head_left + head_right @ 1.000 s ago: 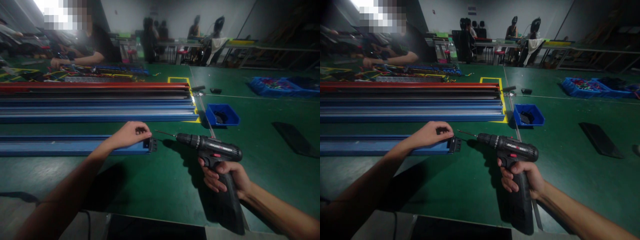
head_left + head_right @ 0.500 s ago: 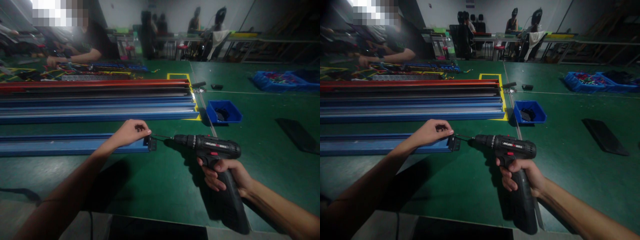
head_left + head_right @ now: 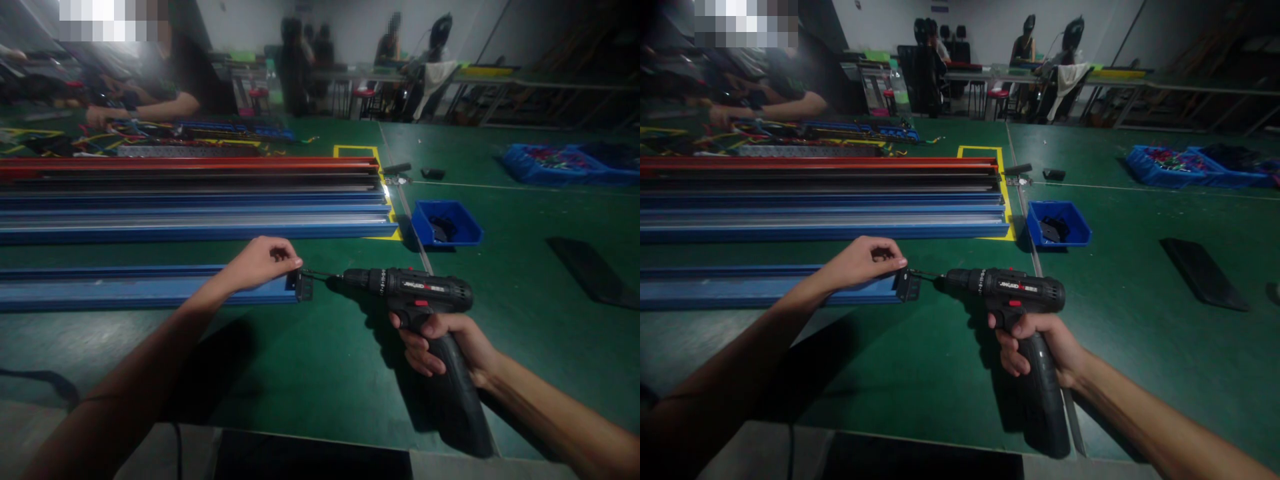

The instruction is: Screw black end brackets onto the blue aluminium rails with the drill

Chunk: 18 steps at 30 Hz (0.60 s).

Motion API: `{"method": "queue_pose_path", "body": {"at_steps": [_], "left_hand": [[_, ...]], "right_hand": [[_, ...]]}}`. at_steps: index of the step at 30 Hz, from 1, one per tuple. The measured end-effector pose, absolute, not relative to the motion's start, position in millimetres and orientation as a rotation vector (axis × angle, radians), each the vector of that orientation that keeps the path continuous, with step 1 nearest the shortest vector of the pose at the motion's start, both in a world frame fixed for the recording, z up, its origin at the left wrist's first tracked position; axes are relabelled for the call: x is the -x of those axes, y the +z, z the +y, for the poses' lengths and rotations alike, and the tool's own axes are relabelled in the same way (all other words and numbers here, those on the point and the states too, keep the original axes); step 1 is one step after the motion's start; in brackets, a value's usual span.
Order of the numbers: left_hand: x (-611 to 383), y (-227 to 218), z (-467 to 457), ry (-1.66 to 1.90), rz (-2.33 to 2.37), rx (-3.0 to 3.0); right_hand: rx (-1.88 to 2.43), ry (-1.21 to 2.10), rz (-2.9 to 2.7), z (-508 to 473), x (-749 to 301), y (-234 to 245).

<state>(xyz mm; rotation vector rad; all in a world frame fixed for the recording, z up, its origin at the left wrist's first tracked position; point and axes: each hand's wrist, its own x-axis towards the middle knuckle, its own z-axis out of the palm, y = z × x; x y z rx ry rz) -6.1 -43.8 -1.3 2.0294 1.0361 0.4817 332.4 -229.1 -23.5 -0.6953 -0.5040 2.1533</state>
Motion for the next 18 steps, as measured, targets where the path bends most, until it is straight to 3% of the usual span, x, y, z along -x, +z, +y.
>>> {"method": "queue_pose_path", "body": {"at_steps": [18], "left_hand": [[5.5,-1.1,-43.1,0.497,1.019,-2.041]], "right_hand": [[0.71,2.168,-0.495,-227.9,-332.0,-20.7]]}}
